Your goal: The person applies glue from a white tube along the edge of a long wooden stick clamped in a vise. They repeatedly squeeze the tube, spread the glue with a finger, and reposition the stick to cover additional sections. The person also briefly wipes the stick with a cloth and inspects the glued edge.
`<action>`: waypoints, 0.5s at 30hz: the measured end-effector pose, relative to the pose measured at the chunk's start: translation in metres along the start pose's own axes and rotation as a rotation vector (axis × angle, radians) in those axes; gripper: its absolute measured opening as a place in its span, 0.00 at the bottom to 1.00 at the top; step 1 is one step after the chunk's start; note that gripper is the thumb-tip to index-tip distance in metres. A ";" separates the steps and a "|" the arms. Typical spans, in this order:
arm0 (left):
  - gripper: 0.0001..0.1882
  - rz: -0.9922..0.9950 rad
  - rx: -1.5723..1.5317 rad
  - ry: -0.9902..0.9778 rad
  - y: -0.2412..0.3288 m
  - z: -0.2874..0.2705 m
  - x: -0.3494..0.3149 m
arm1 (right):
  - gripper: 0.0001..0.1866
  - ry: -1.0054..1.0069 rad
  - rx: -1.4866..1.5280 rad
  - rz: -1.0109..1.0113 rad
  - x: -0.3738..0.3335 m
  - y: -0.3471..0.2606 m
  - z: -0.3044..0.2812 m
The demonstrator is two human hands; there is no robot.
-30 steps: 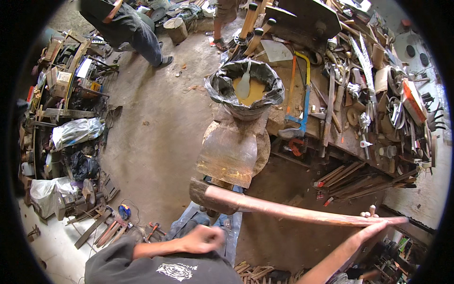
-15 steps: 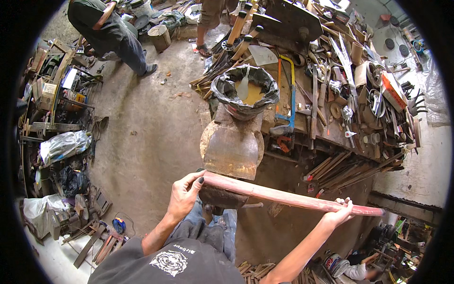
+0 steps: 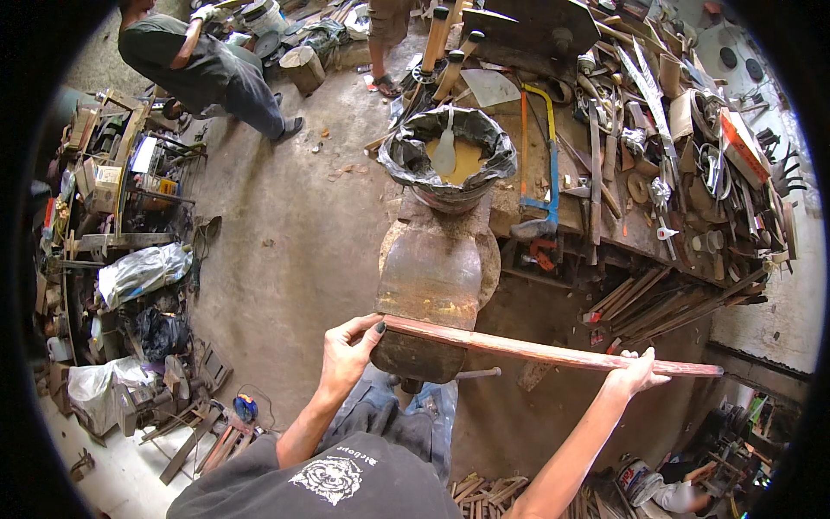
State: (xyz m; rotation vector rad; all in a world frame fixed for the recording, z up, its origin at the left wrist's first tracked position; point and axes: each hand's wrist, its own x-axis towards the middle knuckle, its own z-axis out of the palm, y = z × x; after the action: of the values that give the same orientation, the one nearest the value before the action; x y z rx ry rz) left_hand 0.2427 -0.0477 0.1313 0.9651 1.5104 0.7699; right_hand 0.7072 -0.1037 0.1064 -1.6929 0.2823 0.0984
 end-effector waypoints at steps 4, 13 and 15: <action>0.15 -0.035 -0.112 0.004 -0.002 -0.001 0.001 | 0.54 -0.049 0.020 0.036 0.003 0.014 0.002; 0.12 -0.021 -0.114 -0.034 0.009 -0.008 0.002 | 0.54 -0.034 0.019 0.032 -0.003 0.025 0.004; 0.11 -0.011 -0.132 -0.075 0.001 -0.013 0.004 | 0.53 -0.047 -0.003 0.031 -0.006 0.025 0.005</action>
State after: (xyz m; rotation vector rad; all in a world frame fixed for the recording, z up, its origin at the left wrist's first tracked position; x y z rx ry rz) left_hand 0.2302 -0.0431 0.1326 0.8772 1.3815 0.8063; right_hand 0.6954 -0.1014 0.0828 -1.6875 0.2740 0.1615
